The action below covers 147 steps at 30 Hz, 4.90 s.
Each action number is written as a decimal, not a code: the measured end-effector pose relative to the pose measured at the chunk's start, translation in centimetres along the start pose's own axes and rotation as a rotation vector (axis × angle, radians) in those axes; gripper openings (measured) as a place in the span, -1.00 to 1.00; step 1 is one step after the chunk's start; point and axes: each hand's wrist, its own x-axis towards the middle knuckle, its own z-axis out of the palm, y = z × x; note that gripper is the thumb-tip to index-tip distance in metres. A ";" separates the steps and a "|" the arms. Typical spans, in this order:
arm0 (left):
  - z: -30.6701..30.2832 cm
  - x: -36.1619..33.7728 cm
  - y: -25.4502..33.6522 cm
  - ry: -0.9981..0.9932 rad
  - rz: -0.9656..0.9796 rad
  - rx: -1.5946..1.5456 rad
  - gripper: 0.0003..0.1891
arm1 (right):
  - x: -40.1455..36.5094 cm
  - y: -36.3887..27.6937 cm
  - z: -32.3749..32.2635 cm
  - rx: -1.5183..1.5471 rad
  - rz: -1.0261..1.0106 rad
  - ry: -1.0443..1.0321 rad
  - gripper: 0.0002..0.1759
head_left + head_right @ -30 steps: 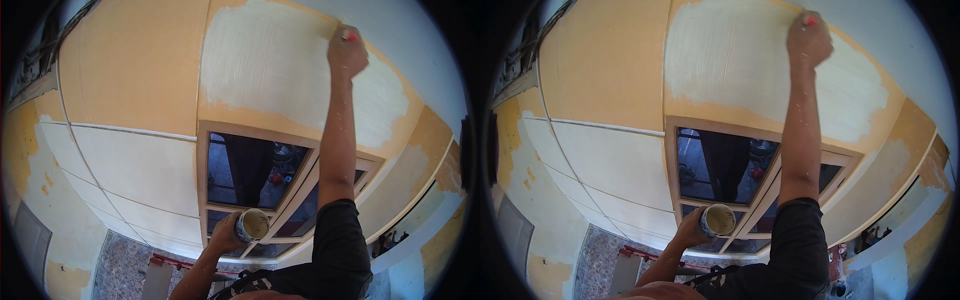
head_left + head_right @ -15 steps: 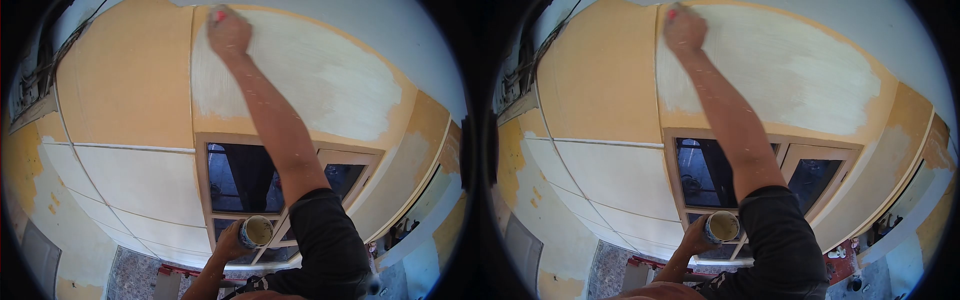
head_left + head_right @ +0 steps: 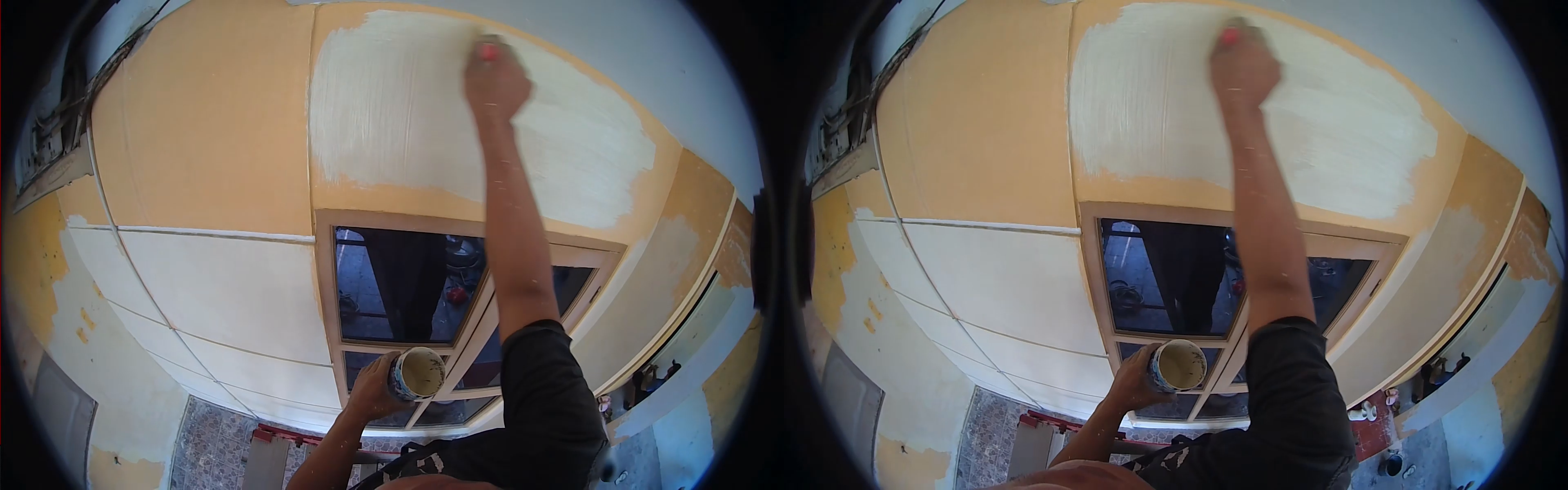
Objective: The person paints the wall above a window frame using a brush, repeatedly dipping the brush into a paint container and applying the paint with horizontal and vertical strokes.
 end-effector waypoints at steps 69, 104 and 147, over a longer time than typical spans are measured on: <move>0.4 0.2 -0.8 0.052 0.010 0.021 0.07 | -13.6 -1.5 -6.3 0.474 0.401 -0.296 -0.82; 0.1 0.6 -0.7 0.016 -0.058 0.025 0.04 | -17.4 16.0 -15.4 -0.030 0.344 0.015 -0.91; 3.5 4.8 4.8 -0.017 -0.139 0.062 0.07 | -28.2 16.3 -35.8 1.540 1.567 -0.257 -0.75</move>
